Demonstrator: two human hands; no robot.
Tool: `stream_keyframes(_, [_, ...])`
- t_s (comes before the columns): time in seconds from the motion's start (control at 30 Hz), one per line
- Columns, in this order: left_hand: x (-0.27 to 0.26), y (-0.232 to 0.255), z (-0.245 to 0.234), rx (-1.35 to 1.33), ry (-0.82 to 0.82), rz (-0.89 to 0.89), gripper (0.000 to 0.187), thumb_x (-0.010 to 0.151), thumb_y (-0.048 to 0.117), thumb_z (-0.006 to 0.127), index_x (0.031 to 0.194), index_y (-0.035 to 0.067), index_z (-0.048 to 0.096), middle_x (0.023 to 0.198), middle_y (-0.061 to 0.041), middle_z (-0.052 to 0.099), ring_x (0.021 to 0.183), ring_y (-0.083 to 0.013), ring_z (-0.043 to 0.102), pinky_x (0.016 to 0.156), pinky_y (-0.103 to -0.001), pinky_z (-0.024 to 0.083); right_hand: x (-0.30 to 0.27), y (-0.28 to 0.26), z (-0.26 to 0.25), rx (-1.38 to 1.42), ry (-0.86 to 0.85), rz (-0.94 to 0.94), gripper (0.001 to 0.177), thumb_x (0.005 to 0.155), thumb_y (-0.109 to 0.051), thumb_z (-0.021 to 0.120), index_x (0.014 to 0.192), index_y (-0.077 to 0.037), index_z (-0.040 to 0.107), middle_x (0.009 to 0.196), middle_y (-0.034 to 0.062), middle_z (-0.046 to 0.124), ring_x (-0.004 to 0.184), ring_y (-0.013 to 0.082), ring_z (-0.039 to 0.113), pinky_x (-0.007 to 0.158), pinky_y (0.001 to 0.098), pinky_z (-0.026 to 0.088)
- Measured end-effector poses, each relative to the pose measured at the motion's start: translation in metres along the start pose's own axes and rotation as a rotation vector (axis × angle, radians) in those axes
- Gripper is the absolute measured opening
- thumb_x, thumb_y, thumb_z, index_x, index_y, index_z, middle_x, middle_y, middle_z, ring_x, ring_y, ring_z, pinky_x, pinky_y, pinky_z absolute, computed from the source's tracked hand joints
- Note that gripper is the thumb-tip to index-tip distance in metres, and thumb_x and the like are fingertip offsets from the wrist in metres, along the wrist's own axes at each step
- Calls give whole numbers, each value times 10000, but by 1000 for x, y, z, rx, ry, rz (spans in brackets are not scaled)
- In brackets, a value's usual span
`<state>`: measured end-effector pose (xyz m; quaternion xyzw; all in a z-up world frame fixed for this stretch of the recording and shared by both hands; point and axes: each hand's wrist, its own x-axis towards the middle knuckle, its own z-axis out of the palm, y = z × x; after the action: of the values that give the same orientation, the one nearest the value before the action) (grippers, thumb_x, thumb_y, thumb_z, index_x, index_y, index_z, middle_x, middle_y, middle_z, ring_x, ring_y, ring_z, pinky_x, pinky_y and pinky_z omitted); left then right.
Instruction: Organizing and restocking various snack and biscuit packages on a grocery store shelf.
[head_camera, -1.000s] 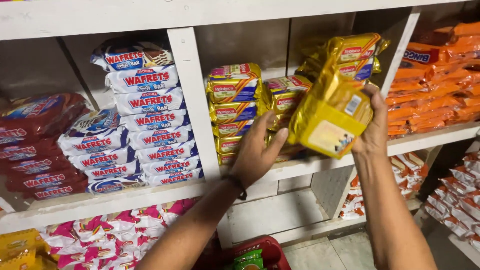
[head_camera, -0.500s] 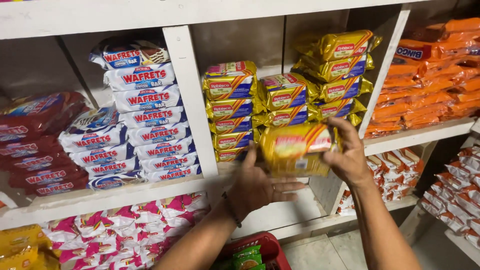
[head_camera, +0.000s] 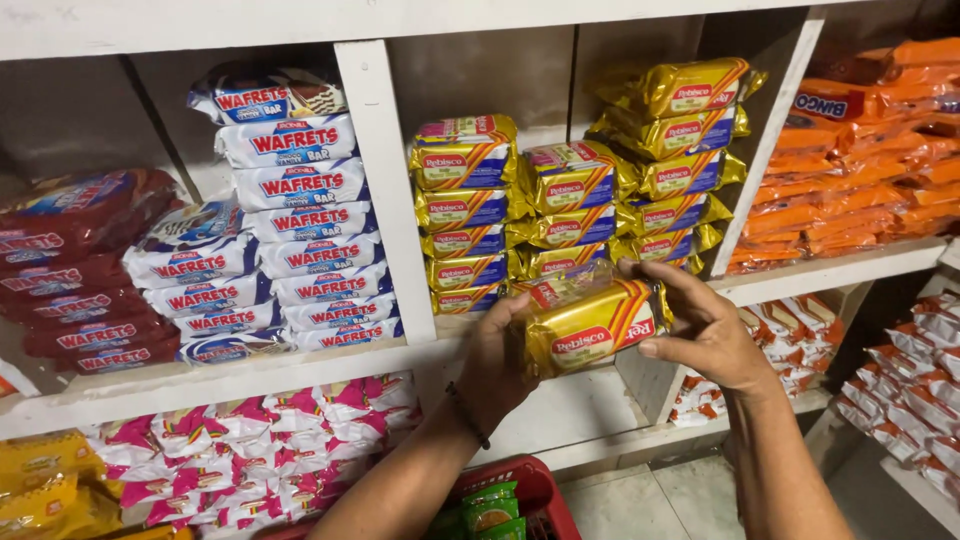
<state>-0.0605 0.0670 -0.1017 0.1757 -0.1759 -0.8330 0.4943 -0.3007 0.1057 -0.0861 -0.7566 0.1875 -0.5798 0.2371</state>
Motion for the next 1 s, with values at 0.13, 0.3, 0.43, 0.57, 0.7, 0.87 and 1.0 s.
stream_keyframes(0.13, [11, -4, -13, -22, 47, 34, 498, 871, 249, 742, 1230, -71, 613, 1141, -301, 704, 923, -446, 738, 806, -563, 613, -7, 3, 0, 28, 5, 9, 900, 621, 100, 818, 1455, 17, 489, 1469, 263, 556, 1456, 415, 413, 1225, 589, 228])
stream_keyframes(0.3, [-16, -11, 15, -22, 51, 74, 508, 875, 140, 717, 1309, -79, 570, 1206, -297, 658, 1005, -470, 695, 878, -584, 571, -15, 2, -1, -29, 23, 32, 860, 668, 72, 786, 1464, 0, 469, 1564, 279, 439, 1508, 452, 300, 1222, 606, 187])
stream_keyframes(0.43, [-17, -18, 6, 228, 89, 382, 691, 806, 66, 756, 1414, 23, 430, 1322, -295, 573, 1122, -442, 641, 1007, -552, 533, -18, -20, 18, -85, 26, 352, 1023, 754, -234, 786, 1580, -5, 227, 1628, 404, 98, 1445, 614, 184, 1129, 764, 200])
stream_keyframes(0.57, [-25, -23, 10, 645, -136, 694, 1175, 676, 98, 855, 1571, 84, 94, 1464, -258, 437, 1337, -440, 479, 1083, -520, 462, -28, 0, 29, 487, 184, 586, 1058, 766, -283, 786, 1593, -56, 167, 1505, 270, 309, 1107, 410, 540, 892, 581, 598])
stream_keyframes(0.7, [-28, -19, 12, 971, -269, 866, 983, 665, 203, 875, 1469, 127, 314, 1386, -161, 543, 1296, -356, 553, 1058, -448, 487, -30, 18, 34, 431, 224, 564, 1007, 709, -209, 811, 1526, -47, 245, 1425, 244, 379, 1074, 382, 569, 881, 556, 603])
stream_keyframes(0.87, [-36, -10, 7, 1340, -404, 1056, 791, 652, 321, 897, 1354, 174, 563, 1297, -52, 662, 1250, -262, 637, 1030, -367, 515, -33, 43, 24, 376, 254, 548, 956, 645, -125, 838, 1451, -36, 334, 1336, 214, 457, 1037, 350, 601, 868, 528, 609])
stream_keyframes(1.0, [-41, -3, 4, 1521, -377, 1069, 778, 620, 372, 925, 1325, 229, 630, 1302, 17, 682, 1227, -229, 664, 1009, -359, 528, -42, 62, 19, 320, 285, 529, 911, 581, -41, 866, 1377, -26, 423, 1246, 184, 534, 1000, 318, 634, 856, 500, 614])
